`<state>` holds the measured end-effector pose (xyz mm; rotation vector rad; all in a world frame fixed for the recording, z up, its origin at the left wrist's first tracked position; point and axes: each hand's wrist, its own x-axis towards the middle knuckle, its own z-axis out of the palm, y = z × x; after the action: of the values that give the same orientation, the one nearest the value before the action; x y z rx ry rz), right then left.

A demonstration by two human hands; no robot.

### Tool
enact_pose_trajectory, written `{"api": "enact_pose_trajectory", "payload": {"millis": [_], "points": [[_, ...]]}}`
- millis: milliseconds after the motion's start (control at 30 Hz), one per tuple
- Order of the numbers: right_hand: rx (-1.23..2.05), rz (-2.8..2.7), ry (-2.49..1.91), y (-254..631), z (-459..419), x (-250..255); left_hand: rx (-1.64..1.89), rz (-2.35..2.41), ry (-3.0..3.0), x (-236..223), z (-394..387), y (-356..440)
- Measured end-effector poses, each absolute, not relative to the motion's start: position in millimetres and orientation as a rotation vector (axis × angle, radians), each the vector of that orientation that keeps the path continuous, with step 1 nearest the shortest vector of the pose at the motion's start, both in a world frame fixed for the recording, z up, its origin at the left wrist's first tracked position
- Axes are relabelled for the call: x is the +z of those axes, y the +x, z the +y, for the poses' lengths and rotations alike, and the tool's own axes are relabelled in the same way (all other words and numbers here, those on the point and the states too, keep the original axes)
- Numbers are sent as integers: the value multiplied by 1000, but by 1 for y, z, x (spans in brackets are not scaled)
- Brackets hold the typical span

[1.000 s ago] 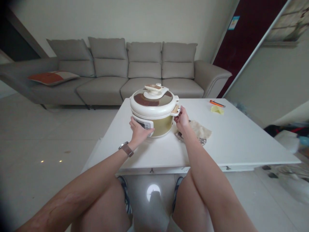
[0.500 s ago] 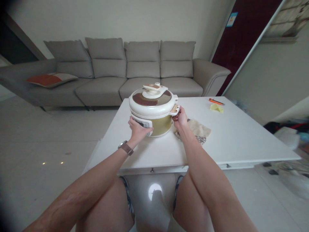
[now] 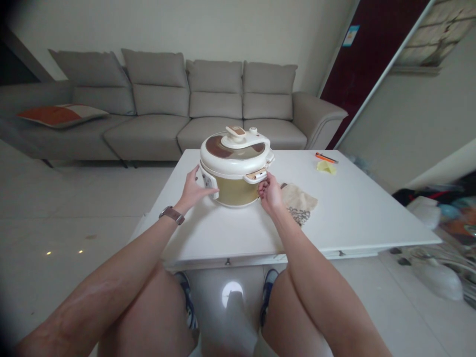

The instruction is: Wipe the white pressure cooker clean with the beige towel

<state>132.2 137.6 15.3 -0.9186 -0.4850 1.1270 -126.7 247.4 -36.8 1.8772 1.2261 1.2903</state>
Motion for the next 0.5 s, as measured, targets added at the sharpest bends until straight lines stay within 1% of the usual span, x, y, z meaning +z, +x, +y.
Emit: {"api": "enact_pose_trajectory", "payload": {"millis": [167,367,500], "points": [[1135,-555,-1062,147,138,14,1347,1265,1879,-37,242,-132],[1146,-556,-1007,149,142,17,1420,1306,1853,-36,236,-124],[1077,-589,-1023,141,140,20,1442,1374,1860,-34,233,-123]]}}
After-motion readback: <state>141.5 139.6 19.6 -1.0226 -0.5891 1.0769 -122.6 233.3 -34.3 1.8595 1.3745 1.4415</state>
